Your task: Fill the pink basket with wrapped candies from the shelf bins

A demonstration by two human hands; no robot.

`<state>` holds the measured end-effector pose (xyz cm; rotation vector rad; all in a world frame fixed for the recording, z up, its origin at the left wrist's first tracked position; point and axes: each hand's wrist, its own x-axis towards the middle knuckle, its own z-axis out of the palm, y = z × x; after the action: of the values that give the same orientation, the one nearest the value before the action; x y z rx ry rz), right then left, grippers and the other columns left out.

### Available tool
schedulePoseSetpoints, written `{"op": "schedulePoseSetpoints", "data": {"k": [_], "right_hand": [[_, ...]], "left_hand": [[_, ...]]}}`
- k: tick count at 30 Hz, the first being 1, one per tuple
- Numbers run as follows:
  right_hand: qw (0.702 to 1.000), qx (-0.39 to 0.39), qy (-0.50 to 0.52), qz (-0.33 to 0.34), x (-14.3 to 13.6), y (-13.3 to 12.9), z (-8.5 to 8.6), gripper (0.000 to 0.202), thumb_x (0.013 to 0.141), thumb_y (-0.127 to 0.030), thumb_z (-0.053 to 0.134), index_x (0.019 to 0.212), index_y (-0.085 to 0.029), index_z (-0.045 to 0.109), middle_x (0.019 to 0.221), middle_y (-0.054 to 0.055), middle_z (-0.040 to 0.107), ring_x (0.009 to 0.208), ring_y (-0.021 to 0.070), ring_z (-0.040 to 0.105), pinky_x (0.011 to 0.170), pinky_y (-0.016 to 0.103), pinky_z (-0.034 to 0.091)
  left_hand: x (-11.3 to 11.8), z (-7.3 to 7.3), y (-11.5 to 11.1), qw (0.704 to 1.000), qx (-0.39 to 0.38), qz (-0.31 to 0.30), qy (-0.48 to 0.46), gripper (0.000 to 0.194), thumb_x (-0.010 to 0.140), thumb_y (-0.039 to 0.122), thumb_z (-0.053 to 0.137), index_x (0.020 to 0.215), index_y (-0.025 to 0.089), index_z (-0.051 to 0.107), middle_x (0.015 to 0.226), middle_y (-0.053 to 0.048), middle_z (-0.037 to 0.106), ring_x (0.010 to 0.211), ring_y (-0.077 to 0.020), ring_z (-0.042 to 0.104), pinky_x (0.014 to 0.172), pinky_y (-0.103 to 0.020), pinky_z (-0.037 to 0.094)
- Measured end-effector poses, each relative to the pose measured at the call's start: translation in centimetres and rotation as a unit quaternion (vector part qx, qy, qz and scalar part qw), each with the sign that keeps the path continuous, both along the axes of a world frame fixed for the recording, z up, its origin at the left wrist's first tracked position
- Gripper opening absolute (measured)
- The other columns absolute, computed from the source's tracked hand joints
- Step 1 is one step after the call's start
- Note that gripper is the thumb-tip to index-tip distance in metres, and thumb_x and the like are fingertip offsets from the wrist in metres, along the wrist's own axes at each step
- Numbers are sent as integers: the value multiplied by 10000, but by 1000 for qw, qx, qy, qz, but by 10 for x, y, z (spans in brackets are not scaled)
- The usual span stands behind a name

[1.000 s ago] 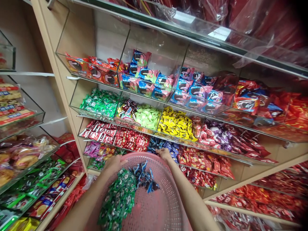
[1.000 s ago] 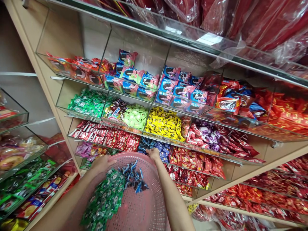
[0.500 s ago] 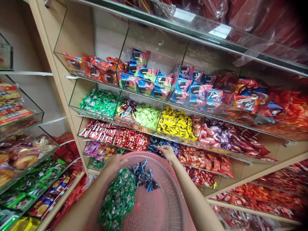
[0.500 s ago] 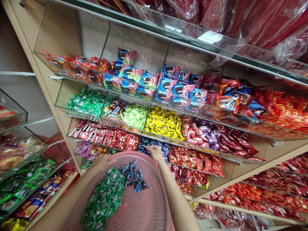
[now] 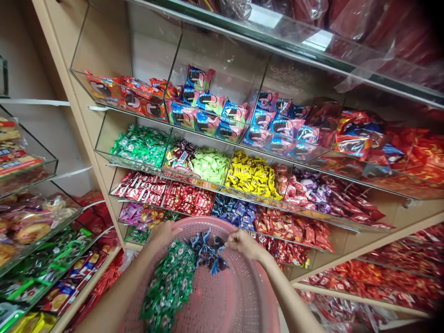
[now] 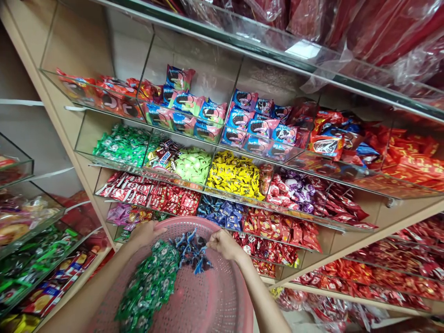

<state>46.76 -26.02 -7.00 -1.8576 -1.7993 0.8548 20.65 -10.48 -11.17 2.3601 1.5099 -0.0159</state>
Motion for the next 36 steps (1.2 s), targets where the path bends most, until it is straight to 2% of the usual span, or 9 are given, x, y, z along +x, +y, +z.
{"op": "schedulePoseSetpoints", "data": {"k": [4,7,17,23,27,31,36], "right_hand": [[988,-7,-151,-21,2,0,-21,128,730,-194,566,611,-162,599,595,-13,544,639,130,471,596,231,319],[976,-5,-218,-10,0,0,-27,119,737,-173,543,665,-175,638,710,23,622,759,170,533,669,247,357],[951,-63,-303,2,-23,-9,-19,210,826,-203,476,923,-165,659,967,86,664,932,210,578,754,274,384],[954,-53,-294,-10,-20,-6,-16,218,844,-322,511,876,-164,657,917,87,666,893,206,589,727,266,379],[953,-8,-300,-47,-9,9,-2,242,870,-360,486,865,-185,653,894,95,665,874,202,597,698,262,366],[951,42,-286,-112,10,35,11,217,886,-307,457,907,-207,649,899,86,672,862,197,608,683,257,361],[942,98,-271,-173,31,69,7,255,864,-195,450,1064,-206,607,1063,85,623,930,172,586,724,233,372]], "left_hand": [[0,1,-1,1000,11,-8,5,494,807,570,385,968,172,629,973,-149,689,952,-289,629,775,-345,457],[-1,1,0,1000,10,-7,7,493,808,565,388,983,170,625,980,-152,687,947,-289,630,769,-342,455],[0,-1,0,1000,11,-8,6,491,811,565,380,971,174,630,968,-155,689,936,-302,632,751,-353,458],[-1,-1,0,1000,9,-10,6,477,813,556,380,956,171,624,963,-153,690,927,-295,636,746,-344,458],[-1,0,-1,1000,7,-13,4,483,819,552,375,968,162,618,975,-159,687,948,-296,632,761,-344,456],[0,2,-2,1000,-1,-7,-5,476,818,542,392,1003,161,610,997,-159,683,963,-298,628,764,-344,454],[0,3,-3,1000,-8,2,-3,445,817,516,417,1014,171,617,996,-151,686,960,-283,632,760,-327,453]]}}
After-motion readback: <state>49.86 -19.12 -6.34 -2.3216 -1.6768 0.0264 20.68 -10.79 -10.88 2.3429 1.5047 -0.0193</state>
